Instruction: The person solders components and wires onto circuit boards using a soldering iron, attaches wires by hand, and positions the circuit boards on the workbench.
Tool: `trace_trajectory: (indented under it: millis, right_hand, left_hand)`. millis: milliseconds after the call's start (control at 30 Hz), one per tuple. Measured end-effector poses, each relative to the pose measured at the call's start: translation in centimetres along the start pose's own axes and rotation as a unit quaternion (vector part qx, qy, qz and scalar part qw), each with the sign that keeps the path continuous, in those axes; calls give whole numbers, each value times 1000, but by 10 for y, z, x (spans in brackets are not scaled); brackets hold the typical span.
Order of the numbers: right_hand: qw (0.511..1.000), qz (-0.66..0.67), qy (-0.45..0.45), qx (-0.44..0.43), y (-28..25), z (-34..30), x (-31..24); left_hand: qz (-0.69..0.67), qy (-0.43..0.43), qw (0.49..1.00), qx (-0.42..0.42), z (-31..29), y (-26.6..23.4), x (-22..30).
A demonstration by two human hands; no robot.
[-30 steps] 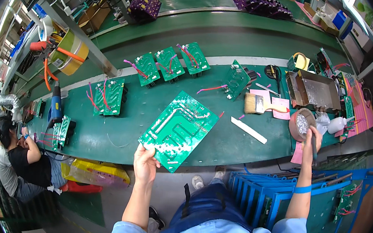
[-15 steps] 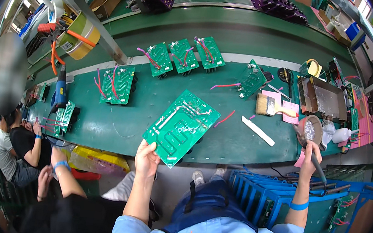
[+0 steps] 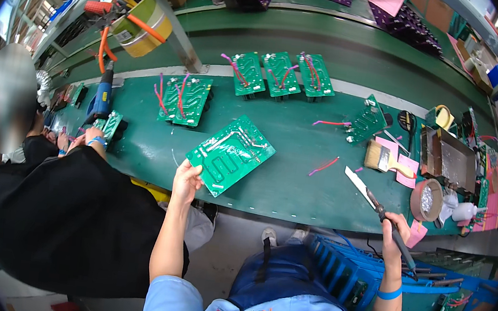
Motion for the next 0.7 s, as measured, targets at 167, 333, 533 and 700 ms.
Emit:
trace_trajectory:
  millis: [167,333,533,700]
  right_hand:
    - [999,-8,25,-29,8,-1,2]
    - [999,-1,37,-31,12,1,5]
    - [998,0,33,-54,23,6,-1]
    - [998,-4,26,-60,29,7,-5]
  left_hand:
    - [24,24,999,-5,-6,-39,8]
    - [-11,44,998,47,-32,-85,16]
    - [-18,65,996,60,-41,-111,12]
    - [-21,70,996,42,-24,-133,8]
Point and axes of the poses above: each hand's wrist, its own z-axis towards the middle knuckle, its own y-axis out of the palm, x = y × z, the point moved 7 cm from there along z, towards the middle knuckle, and after that the axes turned 4 degrees about y, right-handed, at the moved point
